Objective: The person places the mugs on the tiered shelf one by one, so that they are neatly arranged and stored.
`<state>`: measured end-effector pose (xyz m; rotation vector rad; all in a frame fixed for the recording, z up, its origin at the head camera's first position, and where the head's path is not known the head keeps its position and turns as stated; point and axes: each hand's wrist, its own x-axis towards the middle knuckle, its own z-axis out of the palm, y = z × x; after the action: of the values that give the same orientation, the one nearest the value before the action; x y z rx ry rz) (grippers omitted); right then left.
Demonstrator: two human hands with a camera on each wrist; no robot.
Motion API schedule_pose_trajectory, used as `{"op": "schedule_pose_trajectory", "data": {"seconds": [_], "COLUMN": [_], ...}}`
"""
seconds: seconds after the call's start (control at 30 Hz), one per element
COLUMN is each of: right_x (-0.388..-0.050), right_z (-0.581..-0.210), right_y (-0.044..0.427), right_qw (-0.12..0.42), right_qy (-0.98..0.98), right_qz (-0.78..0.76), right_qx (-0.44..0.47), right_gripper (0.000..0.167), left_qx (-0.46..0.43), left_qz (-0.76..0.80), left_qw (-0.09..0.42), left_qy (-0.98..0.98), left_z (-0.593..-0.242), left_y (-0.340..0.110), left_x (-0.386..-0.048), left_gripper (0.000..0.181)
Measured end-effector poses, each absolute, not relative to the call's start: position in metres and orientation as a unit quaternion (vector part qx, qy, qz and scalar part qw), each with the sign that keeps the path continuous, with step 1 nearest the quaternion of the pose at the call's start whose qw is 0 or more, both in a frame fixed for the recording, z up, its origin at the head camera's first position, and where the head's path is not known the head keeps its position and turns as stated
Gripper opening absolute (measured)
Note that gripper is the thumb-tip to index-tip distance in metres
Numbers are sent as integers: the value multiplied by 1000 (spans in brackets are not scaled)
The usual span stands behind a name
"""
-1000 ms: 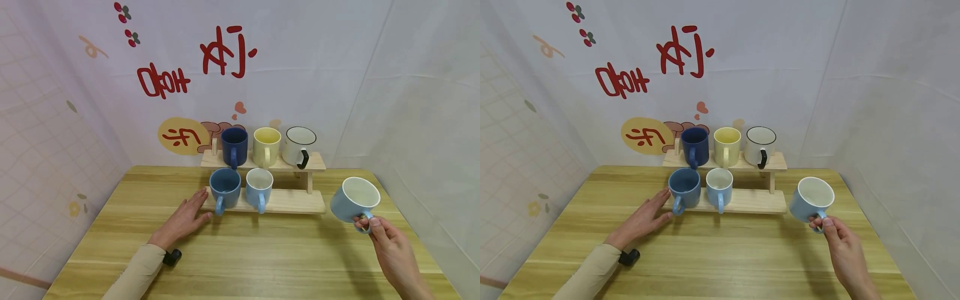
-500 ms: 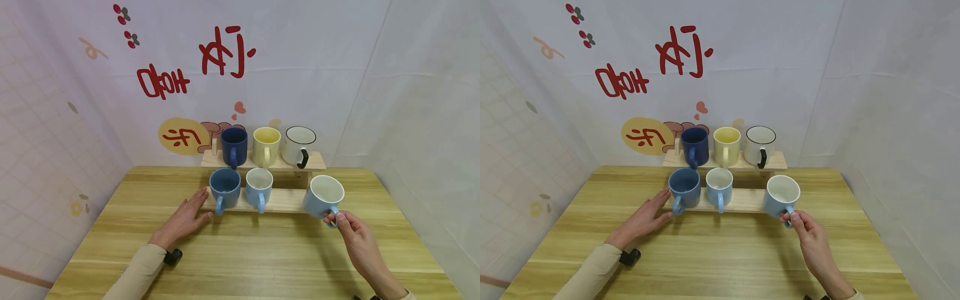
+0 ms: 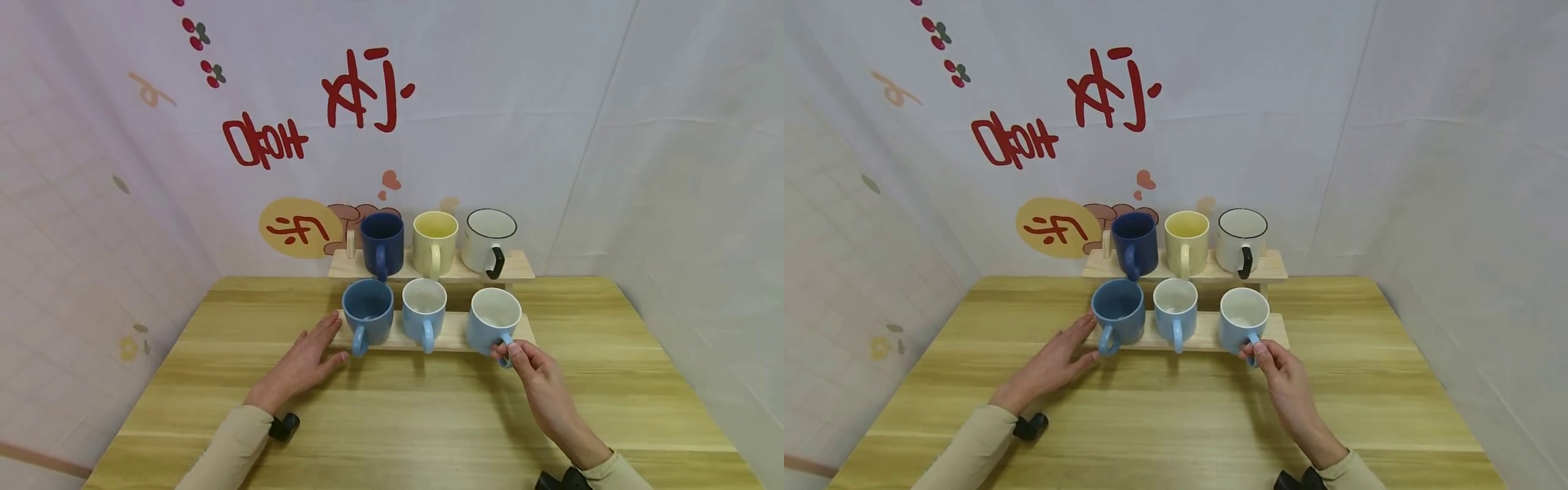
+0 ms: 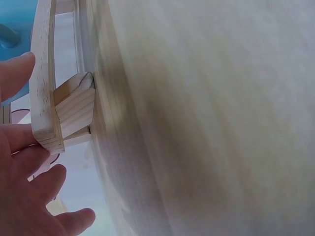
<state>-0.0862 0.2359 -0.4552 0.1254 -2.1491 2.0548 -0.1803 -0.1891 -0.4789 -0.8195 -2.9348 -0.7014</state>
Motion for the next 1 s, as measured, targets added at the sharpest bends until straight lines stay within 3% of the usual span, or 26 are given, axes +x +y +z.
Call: {"op": "schedule_pose_trajectory", "data": {"seconds": [0.4, 1.0], "right_x": [-106, -111], "right_z": [-462, -450], "right_y": [217, 224], "right_qw": [97, 48], "right_qy": [-716, -775], "right_qz": [690, 629], "right_qx": [40, 31], "right_gripper": [39, 40], "left_qx": [-256, -255], "left_qz": [-224, -211], "left_qw": [6, -36], "left_qy": [-940, -943], "left_z": [-477, -460], "left_y": [-194, -194], "left_x": [-177, -182], "left_gripper": [78, 74]}}
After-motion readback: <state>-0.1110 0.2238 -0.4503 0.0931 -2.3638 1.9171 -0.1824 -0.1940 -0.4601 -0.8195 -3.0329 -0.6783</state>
